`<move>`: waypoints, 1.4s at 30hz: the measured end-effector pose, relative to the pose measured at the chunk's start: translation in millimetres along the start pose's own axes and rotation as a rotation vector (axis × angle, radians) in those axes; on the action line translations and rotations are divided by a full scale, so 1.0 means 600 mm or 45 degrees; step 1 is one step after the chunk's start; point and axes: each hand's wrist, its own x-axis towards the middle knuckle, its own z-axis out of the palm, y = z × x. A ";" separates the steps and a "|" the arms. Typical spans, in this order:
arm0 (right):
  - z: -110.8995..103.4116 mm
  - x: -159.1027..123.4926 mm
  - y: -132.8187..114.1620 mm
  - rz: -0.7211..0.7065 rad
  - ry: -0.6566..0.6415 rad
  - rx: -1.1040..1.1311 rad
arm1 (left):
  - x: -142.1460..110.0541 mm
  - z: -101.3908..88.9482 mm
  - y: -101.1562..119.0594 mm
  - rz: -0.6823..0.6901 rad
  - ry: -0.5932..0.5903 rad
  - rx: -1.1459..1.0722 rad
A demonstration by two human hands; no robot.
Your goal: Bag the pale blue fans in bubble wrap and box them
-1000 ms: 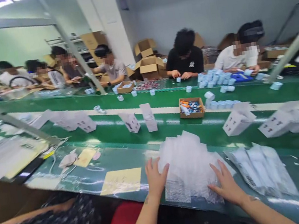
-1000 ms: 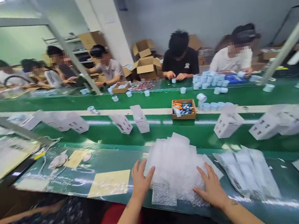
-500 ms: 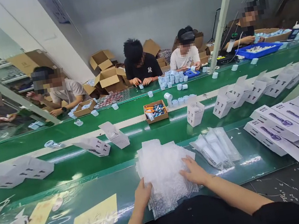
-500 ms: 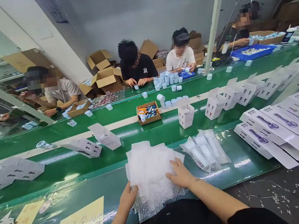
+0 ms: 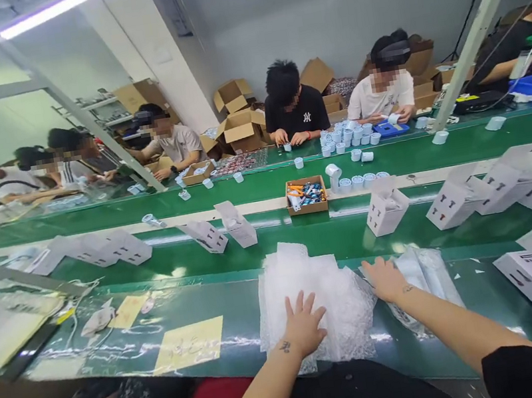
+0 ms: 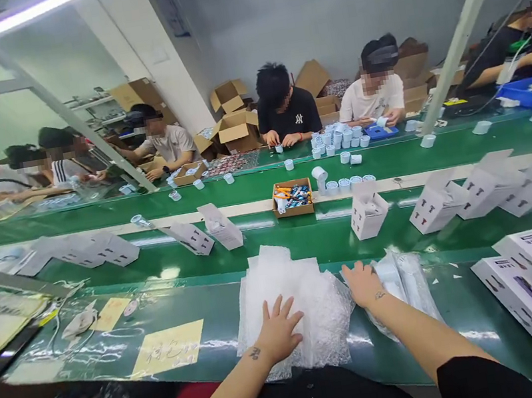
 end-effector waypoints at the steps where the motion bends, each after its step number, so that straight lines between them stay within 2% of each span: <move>1: 0.002 -0.001 0.000 -0.008 -0.018 0.002 | 0.007 -0.005 0.001 -0.025 -0.012 0.005; 3: -0.002 -0.001 0.005 -0.019 -0.046 0.026 | 0.013 -0.021 0.006 -0.074 0.031 -0.009; 4: -0.009 0.000 0.009 -0.019 -0.053 0.048 | 0.013 -0.031 0.011 -0.101 0.102 -0.029; 6: -0.032 0.006 0.021 -0.005 -0.044 0.111 | 0.010 -0.049 0.033 -0.095 0.319 -0.120; 8: -0.068 0.016 0.033 0.022 0.005 0.202 | 0.010 -0.060 0.071 0.010 0.507 -0.320; 9: -0.089 0.022 0.037 0.034 0.042 0.255 | 0.014 -0.063 0.096 0.070 0.540 -0.461; 12: -0.144 0.036 0.039 0.036 0.170 0.391 | 0.043 -0.059 0.171 0.167 0.473 -0.861; 14: -0.166 0.039 0.026 0.021 0.280 0.592 | 0.070 -0.055 0.205 0.149 0.489 -0.973; 17: -0.169 0.034 -0.013 0.102 0.368 1.197 | 0.096 -0.064 0.209 0.101 0.710 -0.931; 19: -0.158 0.026 -0.049 0.204 0.273 1.607 | 0.090 -0.081 0.186 0.116 0.840 -0.859; 22: -0.142 0.014 -0.108 0.262 0.016 1.976 | 0.051 -0.115 0.135 0.148 0.933 -0.793; 24: -0.139 0.011 -0.145 0.176 -0.223 2.036 | 0.015 -0.136 0.093 0.056 0.976 -0.854; 26: -0.144 0.017 -0.182 0.015 -0.471 1.925 | -0.026 -0.159 0.040 -0.160 0.980 -1.073; 27: -0.149 0.024 -0.201 -0.077 -0.530 1.817 | -0.048 -0.171 0.008 -0.289 0.968 -1.223; 29: -0.158 0.045 -0.249 -0.267 -0.463 1.549 | -0.097 -0.197 -0.063 -0.514 0.959 -1.507; 31: -0.164 0.074 -0.313 -0.510 -0.281 1.273 | -0.148 -0.220 -0.136 -0.645 1.022 -1.687; 34: -0.169 0.132 -0.445 -1.068 -0.064 0.754 | -0.216 -0.234 -0.226 -0.771 1.250 -1.839; 36: -0.173 0.182 -0.544 -1.324 0.055 0.469 | -0.248 -0.222 -0.265 -0.857 1.423 -1.926; 39: -0.186 0.272 -0.681 -1.395 0.119 0.311 | -0.279 -0.181 -0.306 -0.985 1.573 -1.978; 42: -0.201 0.359 -0.781 -1.370 0.128 0.185 | -0.308 -0.160 -0.368 -1.054 1.630 -1.924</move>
